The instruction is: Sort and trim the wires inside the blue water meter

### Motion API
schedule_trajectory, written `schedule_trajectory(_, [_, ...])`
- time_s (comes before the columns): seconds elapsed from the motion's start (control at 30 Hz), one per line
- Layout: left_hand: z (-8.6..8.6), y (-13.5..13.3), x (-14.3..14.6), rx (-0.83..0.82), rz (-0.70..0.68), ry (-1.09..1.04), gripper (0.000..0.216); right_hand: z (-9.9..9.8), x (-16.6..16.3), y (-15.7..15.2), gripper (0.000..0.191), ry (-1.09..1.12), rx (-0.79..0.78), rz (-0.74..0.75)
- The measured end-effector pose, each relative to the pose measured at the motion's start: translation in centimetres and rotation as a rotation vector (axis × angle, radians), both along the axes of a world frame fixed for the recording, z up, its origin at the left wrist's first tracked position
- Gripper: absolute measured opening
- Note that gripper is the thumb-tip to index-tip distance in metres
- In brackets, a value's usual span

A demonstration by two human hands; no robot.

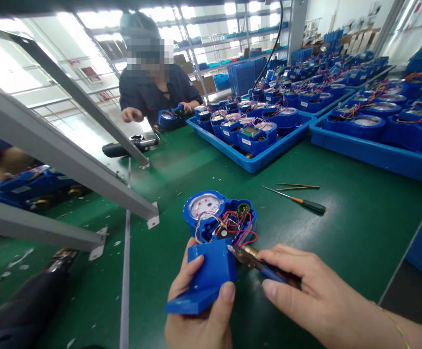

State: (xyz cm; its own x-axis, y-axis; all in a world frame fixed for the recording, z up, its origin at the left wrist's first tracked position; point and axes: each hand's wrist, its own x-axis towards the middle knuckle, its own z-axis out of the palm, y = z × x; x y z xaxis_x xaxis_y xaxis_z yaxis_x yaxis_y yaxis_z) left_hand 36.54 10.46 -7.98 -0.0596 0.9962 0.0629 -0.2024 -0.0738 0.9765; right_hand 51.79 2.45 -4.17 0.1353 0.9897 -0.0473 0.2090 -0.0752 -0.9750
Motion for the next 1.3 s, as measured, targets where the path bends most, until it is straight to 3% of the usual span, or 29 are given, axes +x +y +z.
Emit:
schedule_trajectory(0.2, [0.1,-0.1,0.3,-0.100,0.002,-0.107,0.058,-0.2,0.2,0.1,0.033,0.236,-0.019,0.053])
schedule_trajectory(0.4, [0.8,-0.1,0.4,-0.159,-0.056,-0.167,0.058,-2.0,-0.2,0.0,0.039,0.566,-0.037,0.082])
schedule_trajectory(0.5, [0.7,0.4,0.1,-0.157,-0.026,-0.228,0.053,-3.1,-0.1,-0.2,0.044,0.730,-0.090,0.017])
schedule_trajectory(0.57, [0.5,0.8,-0.3,-0.135,0.009,-0.264,0.047,-3.2,0.6,-0.4,0.044,0.727,-0.084,-0.021])
schedule_trajectory(0.63, [0.3,1.2,-0.5,-0.133,0.010,-0.283,0.044,-2.4,1.5,-0.7,0.043,0.594,-0.018,0.057])
schedule_trajectory(0.7, [0.3,1.3,-0.7,-0.148,-0.025,-0.299,0.044,-1.0,2.3,-1.1,0.044,0.368,0.026,0.233])
schedule_trajectory(0.8, [0.3,1.4,-0.8,-0.135,-0.075,-0.318,0.042,1.0,2.8,-1.9,0.030,-0.041,0.007,0.459])
schedule_trajectory(0.87, [0.4,1.3,-0.8,-0.128,-0.083,-0.319,0.040,1.5,2.8,-2.4,0.022,-0.392,0.060,0.512])
schedule_trajectory(0.93, [0.4,1.2,-0.8,-0.133,-0.085,-0.317,0.040,1.2,2.8,-2.7,0.028,-0.714,0.171,0.483])
schedule_trajectory(1.03, [0.3,1.0,-0.9,-0.131,-0.094,-0.323,0.040,0.2,2.9,-2.9,0.034,-0.905,0.278,0.385])
schedule_trajectory(1.3, [0.3,0.5,-0.6,-0.130,-0.118,-0.298,0.044,0.9,1.5,-1.8,0.039,-0.739,0.411,-0.007])
